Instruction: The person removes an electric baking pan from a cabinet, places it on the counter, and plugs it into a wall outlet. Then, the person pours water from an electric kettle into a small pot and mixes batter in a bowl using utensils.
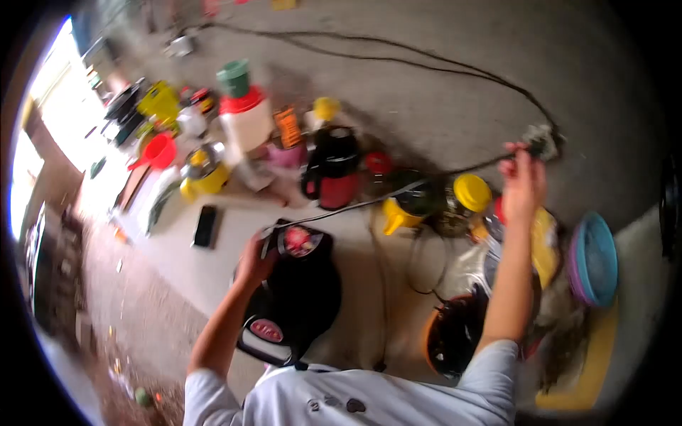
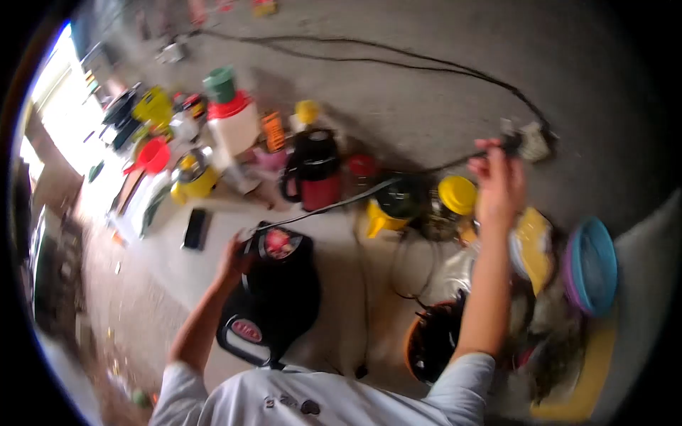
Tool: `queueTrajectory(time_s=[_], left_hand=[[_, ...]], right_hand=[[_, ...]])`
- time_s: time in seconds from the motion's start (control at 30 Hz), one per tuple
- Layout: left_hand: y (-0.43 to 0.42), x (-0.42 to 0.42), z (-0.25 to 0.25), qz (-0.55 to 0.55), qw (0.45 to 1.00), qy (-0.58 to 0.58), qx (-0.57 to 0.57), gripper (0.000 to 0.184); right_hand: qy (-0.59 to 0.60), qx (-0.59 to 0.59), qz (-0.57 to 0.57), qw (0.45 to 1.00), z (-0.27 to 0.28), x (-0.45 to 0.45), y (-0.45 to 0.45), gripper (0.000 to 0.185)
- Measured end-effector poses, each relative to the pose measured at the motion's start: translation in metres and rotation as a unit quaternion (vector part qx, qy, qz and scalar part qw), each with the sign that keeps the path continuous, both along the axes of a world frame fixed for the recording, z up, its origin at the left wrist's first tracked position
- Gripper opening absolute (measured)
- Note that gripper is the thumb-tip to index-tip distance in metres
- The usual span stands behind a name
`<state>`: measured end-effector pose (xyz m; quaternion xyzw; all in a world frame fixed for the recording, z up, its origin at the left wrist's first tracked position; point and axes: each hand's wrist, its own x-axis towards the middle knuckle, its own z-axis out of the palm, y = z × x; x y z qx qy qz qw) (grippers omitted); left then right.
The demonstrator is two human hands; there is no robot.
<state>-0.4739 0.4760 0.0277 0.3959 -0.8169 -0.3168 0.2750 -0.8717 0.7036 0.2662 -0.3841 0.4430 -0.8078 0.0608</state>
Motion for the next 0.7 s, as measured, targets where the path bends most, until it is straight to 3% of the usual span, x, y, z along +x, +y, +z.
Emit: queueTrajectory(time_s=[0.1, 0.17, 0.2, 0.23, 0.33, 0.47, 0.53, 0.6, 0.63, 0.67, 0.7], left_hand=[[0.009, 0.137, -0.099, 0.172, 0.984, 0.037, -0.017, 0.056], [0.059, 0.192, -0.086, 0.283, 0.955, -0.029, 0.081, 0.069], [0.057, 0.255, -0.17, 0.307, 0.945, 0.048, 0.102, 0.074], [0.112, 0.207, -0.079, 0.366, 0.897, 0.073, 0.237, 0.061], [0.154, 0.211, -0.107, 0.366, 0.76, 0.178, 0.507, 0.047], [0.171, 0.195, -0.128, 0.293, 0.642, 0.27, 0.655, 0.03], [0.173, 0.194, -0.132, 0.281, 0.614, 0.304, 0.672, 0.022], [0.168, 0.199, -0.131, 0.281, 0.608, 0.343, 0.659, 0.016], [0.165, 0.204, -0.13, 0.286, 0.623, 0.369, 0.627, 0.014], [0.155, 0.222, -0.163, 0.296, 0.668, 0.38, 0.567, 0.017], [0.157, 0.206, -0.12, 0.28, 0.681, 0.399, 0.547, 0.019]], right_hand=[[-0.087, 0.036, -0.079, 0.992, -0.026, -0.028, -0.004, 0.018], [-0.168, 0.004, -0.075, 0.983, -0.063, -0.064, -0.006, 0.017], [-0.18, 0.009, -0.092, 0.979, -0.075, -0.073, -0.007, 0.016], [-0.182, 0.024, -0.118, 0.976, -0.083, -0.077, -0.007, 0.016], [-0.2, 0.029, -0.138, 0.969, -0.093, -0.083, -0.013, 0.018], [-0.203, 0.021, -0.137, 0.969, -0.087, -0.089, -0.029, 0.02], [-0.191, 0.016, -0.148, 0.97, -0.07, -0.086, -0.033, 0.021], [-0.102, 0.003, -0.118, 0.988, -0.055, -0.081, -0.042, 0.022], [-0.088, 0.009, -0.154, 0.984, -0.045, -0.075, -0.044, 0.024], [-0.038, 0.084, -0.16, 0.983, -0.04, -0.085, -0.042, 0.023], [-0.035, 0.019, -0.133, 0.99, -0.039, -0.09, -0.045, 0.025]])
